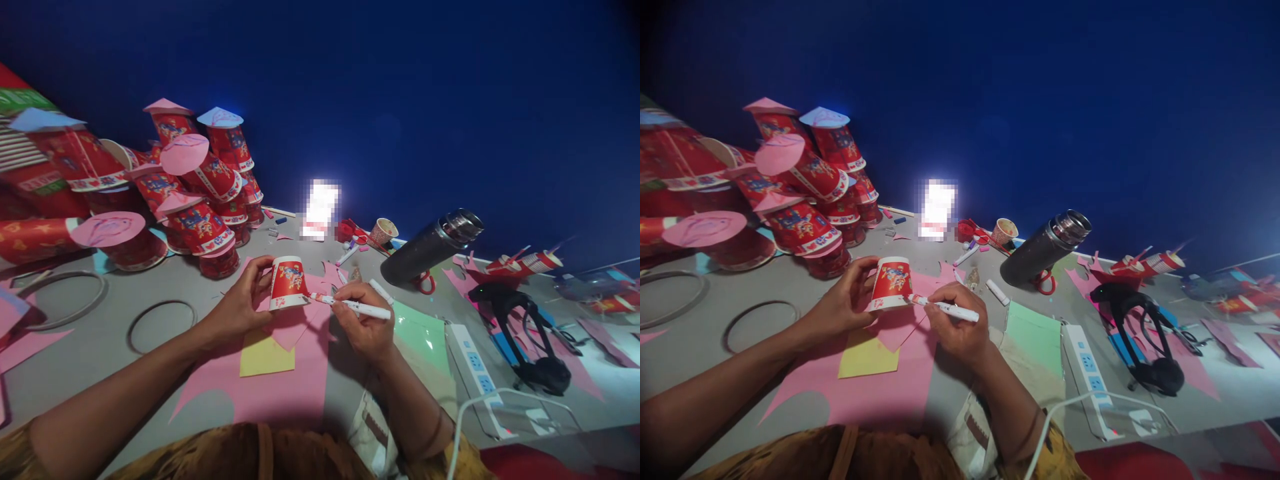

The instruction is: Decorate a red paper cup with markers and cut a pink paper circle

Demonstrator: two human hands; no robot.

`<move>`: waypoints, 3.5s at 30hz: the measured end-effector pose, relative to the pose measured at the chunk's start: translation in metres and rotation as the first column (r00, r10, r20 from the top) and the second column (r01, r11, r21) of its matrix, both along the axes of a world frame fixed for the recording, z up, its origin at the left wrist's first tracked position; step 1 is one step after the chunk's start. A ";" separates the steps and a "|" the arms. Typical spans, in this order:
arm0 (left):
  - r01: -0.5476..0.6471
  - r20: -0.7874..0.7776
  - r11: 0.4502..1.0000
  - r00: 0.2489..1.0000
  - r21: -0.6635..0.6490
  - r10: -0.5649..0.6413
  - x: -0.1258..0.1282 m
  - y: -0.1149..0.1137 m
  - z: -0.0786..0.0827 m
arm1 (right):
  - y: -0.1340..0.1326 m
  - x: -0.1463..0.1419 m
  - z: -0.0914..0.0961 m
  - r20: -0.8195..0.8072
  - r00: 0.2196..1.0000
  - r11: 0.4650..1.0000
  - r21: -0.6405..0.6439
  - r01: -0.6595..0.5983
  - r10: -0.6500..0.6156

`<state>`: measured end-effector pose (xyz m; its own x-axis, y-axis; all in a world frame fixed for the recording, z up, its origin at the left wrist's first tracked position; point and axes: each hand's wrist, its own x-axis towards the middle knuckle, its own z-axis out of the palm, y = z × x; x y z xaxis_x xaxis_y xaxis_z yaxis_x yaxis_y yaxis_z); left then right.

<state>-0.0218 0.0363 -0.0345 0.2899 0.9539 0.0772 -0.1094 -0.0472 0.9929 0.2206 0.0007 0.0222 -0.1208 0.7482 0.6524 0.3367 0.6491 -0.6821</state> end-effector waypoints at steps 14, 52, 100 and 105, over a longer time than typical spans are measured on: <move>-0.017 -0.042 0.999 0.999 0.031 0.018 -0.001 -0.002 0.004 | 0.001 0.001 0.000 0.012 1.000 1.000 -0.022 0.017 -0.016; -0.008 -0.077 1.000 0.997 0.029 0.010 -0.001 -0.003 0.008 | -0.001 0.003 0.003 -0.025 1.000 0.995 -0.095 -0.009 0.006; 0.047 -0.022 0.999 0.999 0.009 -0.046 -0.003 -0.001 -0.001 | 0.001 0.009 0.006 0.008 0.995 0.983 -0.153 -0.099 0.101; 0.057 -0.027 0.998 0.998 0.009 -0.057 -0.004 -0.001 -0.002 | 0.002 0.010 0.007 0.050 0.993 0.987 -0.130 -0.098 0.105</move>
